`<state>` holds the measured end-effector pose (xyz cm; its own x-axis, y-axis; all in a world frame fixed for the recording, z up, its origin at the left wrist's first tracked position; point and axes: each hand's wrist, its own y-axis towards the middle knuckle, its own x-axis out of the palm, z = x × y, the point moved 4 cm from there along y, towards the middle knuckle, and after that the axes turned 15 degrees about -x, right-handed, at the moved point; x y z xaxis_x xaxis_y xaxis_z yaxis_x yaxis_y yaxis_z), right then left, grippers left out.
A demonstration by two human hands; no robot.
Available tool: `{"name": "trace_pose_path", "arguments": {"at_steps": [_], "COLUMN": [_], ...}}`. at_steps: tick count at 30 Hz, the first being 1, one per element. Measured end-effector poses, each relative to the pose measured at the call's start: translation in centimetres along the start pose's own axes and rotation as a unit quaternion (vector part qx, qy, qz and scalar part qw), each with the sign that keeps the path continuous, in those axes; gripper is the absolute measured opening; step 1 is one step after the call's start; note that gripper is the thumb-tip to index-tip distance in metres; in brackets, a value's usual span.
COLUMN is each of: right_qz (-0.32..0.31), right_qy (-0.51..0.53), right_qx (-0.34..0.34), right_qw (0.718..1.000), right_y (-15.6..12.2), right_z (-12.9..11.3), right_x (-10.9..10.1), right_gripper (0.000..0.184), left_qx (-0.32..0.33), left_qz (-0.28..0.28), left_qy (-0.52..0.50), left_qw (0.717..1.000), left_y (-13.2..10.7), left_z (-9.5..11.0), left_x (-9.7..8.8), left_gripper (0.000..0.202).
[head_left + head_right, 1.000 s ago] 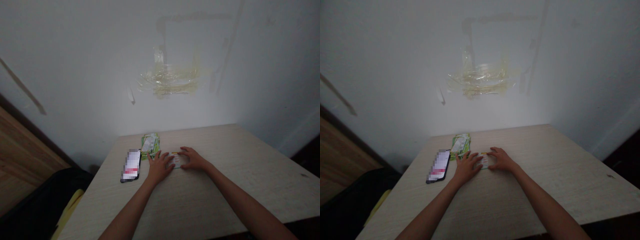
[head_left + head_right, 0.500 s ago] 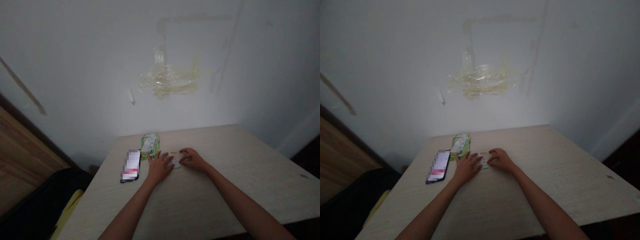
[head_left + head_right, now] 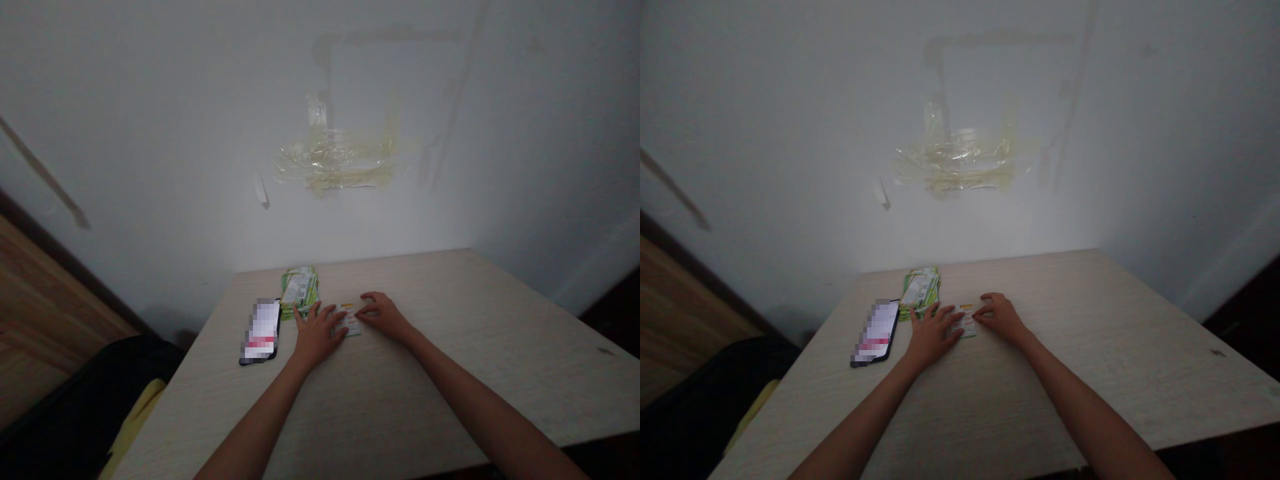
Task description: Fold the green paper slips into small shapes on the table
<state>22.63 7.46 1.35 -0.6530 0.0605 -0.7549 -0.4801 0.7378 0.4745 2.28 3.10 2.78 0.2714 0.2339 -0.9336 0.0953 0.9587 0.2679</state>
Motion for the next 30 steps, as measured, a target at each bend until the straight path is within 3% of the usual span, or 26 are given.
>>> {"name": "trace_pose_path", "arguments": {"at_steps": [14, 30], "right_qz": [-0.011, -0.017], "right_qy": [-0.101, -0.124], "right_qx": [0.025, 0.020], "right_qw": [0.995, 0.992], "right_y": [0.99, 0.72], "right_z": [-0.23, -0.62], "right_x": [0.69, 0.99], "right_gripper": [0.023, 0.029], "left_qx": [0.002, 0.002], "left_qz": [0.000, -0.001], "left_qy": [0.001, 0.000], "left_qw": [1.000, 1.000], "left_y": [-0.05, -0.15], "left_z": [-0.02, 0.15], "left_x": [0.08, -0.18], "left_gripper": [0.038, 0.037]}}
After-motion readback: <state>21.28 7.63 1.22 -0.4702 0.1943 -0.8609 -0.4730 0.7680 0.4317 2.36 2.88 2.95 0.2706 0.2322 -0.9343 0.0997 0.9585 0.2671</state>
